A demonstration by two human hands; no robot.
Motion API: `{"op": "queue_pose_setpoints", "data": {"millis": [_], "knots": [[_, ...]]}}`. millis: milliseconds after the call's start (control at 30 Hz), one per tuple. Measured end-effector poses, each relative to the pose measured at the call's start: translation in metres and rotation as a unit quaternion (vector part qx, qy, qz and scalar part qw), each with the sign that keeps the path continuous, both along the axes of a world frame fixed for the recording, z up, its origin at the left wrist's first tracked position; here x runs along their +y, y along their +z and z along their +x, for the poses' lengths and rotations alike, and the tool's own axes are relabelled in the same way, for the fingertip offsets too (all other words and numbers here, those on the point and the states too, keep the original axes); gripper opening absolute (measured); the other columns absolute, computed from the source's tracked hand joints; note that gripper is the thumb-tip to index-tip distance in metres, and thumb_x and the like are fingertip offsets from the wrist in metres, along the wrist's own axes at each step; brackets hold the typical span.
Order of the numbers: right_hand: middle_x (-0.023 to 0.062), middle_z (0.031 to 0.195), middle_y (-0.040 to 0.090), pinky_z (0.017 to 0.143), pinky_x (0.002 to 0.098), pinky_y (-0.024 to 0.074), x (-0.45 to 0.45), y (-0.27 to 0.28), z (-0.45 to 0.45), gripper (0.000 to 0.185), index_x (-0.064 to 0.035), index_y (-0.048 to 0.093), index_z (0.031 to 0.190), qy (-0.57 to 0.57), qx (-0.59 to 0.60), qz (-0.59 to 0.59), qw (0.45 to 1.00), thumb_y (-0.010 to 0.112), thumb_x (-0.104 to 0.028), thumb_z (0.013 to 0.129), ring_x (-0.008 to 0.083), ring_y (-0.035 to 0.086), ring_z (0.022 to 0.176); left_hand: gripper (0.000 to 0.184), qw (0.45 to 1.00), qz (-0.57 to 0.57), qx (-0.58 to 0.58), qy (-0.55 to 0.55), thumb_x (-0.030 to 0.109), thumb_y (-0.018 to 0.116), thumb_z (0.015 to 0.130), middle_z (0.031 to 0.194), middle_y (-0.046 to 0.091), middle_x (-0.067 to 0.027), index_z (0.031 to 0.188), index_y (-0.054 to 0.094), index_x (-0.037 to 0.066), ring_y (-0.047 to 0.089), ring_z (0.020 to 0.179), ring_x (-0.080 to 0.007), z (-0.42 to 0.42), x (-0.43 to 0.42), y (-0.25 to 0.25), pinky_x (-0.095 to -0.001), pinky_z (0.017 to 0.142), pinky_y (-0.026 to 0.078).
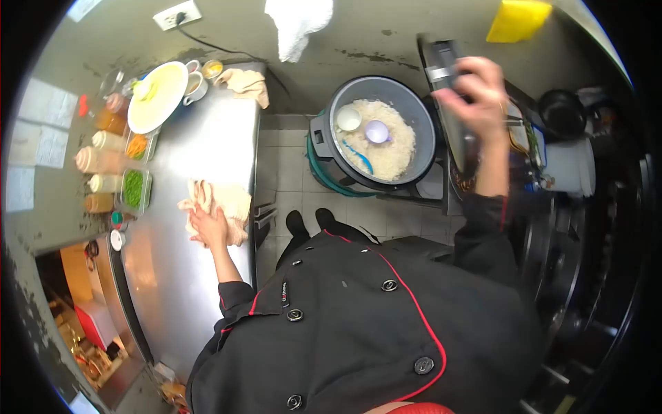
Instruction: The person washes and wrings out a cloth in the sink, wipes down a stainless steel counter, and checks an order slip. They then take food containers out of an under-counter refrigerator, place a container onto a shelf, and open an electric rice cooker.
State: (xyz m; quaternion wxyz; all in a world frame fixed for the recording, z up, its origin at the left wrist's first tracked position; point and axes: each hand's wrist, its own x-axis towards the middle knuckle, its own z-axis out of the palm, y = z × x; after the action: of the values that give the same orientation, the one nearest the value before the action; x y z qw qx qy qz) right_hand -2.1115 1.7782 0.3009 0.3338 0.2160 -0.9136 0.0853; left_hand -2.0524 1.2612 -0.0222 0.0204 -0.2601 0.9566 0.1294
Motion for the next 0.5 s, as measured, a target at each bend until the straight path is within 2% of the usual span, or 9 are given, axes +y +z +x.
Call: {"op": "queue_pose_setpoints", "data": {"millis": [33,67,100,133,167,233,333,433,500], "knots": [[0.0083,0.096,0.056,0.078,0.0340,0.0465,0.022,0.014,0.013,0.028,-0.0033,0.055,0.064,-0.101,0.039,-0.039,0.993,0.079,-0.016,0.061,0.0255,0.055,0.089,0.070,0.999,-0.020,0.025,-0.002,0.036,0.060,0.076,0.141,0.027,-0.0169,0.136,0.032,0.014,0.022,0.132,-0.0322,0.001,0.004,-0.007,-0.0707,0.096,0.011],[0.0086,0.101,0.056,0.073,0.0326,0.0480,0.057,0.018,0.022,0.024,-0.0044,0.057,0.072,-0.201,0.134,0.041,0.969,0.077,-0.017,0.067,0.0227,0.055,0.092,0.072,0.999,-0.032,0.033,0.010,0.036,0.061,0.075,0.140,0.027,-0.0180,0.136,0.030,0.012,0.022,0.132,-0.0322,0.001,0.009,-0.004,-0.0707,0.096,0.010],[0.0090,0.105,0.054,0.071,0.0307,0.0490,0.101,0.010,0.028,0.024,-0.0053,0.058,0.082,-0.271,0.119,-0.041,0.954,0.075,-0.020,0.072,0.0207,0.055,0.095,0.072,0.999,-0.028,0.036,0.008,0.036,0.061,0.075,0.140,0.027,-0.0179,0.136,0.030,0.012,0.023,0.131,-0.0323,0.001,0.011,-0.003,-0.0708,0.096,0.009],[0.0102,0.101,0.055,0.074,0.0349,0.0469,0.126,0.007,0.032,0.027,-0.0063,0.058,0.090,-0.289,0.141,-0.079,0.944,0.073,-0.022,0.074,0.0232,0.055,0.092,0.073,0.999,-0.026,0.040,0.009,0.035,0.061,0.075,0.140,0.028,-0.0178,0.136,0.029,0.012,0.023,0.131,-0.0325,0.001,0.011,-0.003,-0.0709,0.096,0.009],[0.0097,0.102,0.055,0.075,0.0342,0.0475,0.146,0.009,0.037,0.029,-0.0060,0.057,0.094,-0.295,0.136,-0.099,0.941,0.071,-0.023,0.076,0.0231,0.055,0.093,0.073,0.999,-0.026,0.044,0.011,0.035,0.061,0.075,0.140,0.028,-0.0177,0.136,0.029,0.011,0.024,0.131,-0.0326,0.001,0.011,0.000,-0.0710,0.096,0.009],[0.0094,0.105,0.055,0.080,0.0354,0.0462,0.172,0.010,0.037,0.030,-0.0064,0.058,0.097,-0.273,0.108,-0.170,0.941,0.070,-0.024,0.077,0.0243,0.055,0.096,0.076,0.999,-0.019,0.042,0.010,0.037,0.062,0.075,0.139,0.028,-0.0170,0.137,0.026,0.010,0.025,0.131,-0.0323,-0.002,0.008,0.007,-0.0705,0.096,0.009],[0.0105,0.104,0.056,0.084,0.0369,0.0438,0.177,0.018,0.035,0.032,-0.0046,0.058,0.098,-0.348,0.115,-0.060,0.928,0.070,-0.025,0.077,0.0274,0.054,0.098,0.078,0.996,-0.019,0.091,0.009,0.038,0.062,0.076,0.139,0.028,-0.0169,0.137,0.025,0.009,0.025,0.130,-0.0322,-0.006,-0.001,0.011,-0.0702,0.096,0.009],[0.0107,0.097,0.058,0.084,0.0370,0.0431,0.107,0.006,0.021,0.028,-0.0043,0.058,0.098,-0.429,0.319,0.166,0.828,0.064,-0.009,0.071,0.0286,0.054,0.093,0.078,0.988,-0.046,0.146,0.019,0.038,0.062,0.076,0.139,0.028,-0.0168,0.137,0.024,0.008,0.025,0.130,-0.0326,-0.006,0.001,0.017,-0.0697,0.097,0.009],[0.0095,0.096,0.058,0.083,0.0365,0.0431,0.065,-0.043,0.004,0.025,-0.0068,0.059,0.094,-0.321,0.212,0.042,0.922,0.060,-0.004,0.069,0.0275,0.054,0.091,0.078,0.984,-0.050,0.168,0.027,0.038,0.062,0.076,0.139,0.028,-0.0167,0.137,0.024,0.007,0.025,0.130,-0.0332,-0.007,0.008,0.027,-0.0692,0.097,0.008]]}}
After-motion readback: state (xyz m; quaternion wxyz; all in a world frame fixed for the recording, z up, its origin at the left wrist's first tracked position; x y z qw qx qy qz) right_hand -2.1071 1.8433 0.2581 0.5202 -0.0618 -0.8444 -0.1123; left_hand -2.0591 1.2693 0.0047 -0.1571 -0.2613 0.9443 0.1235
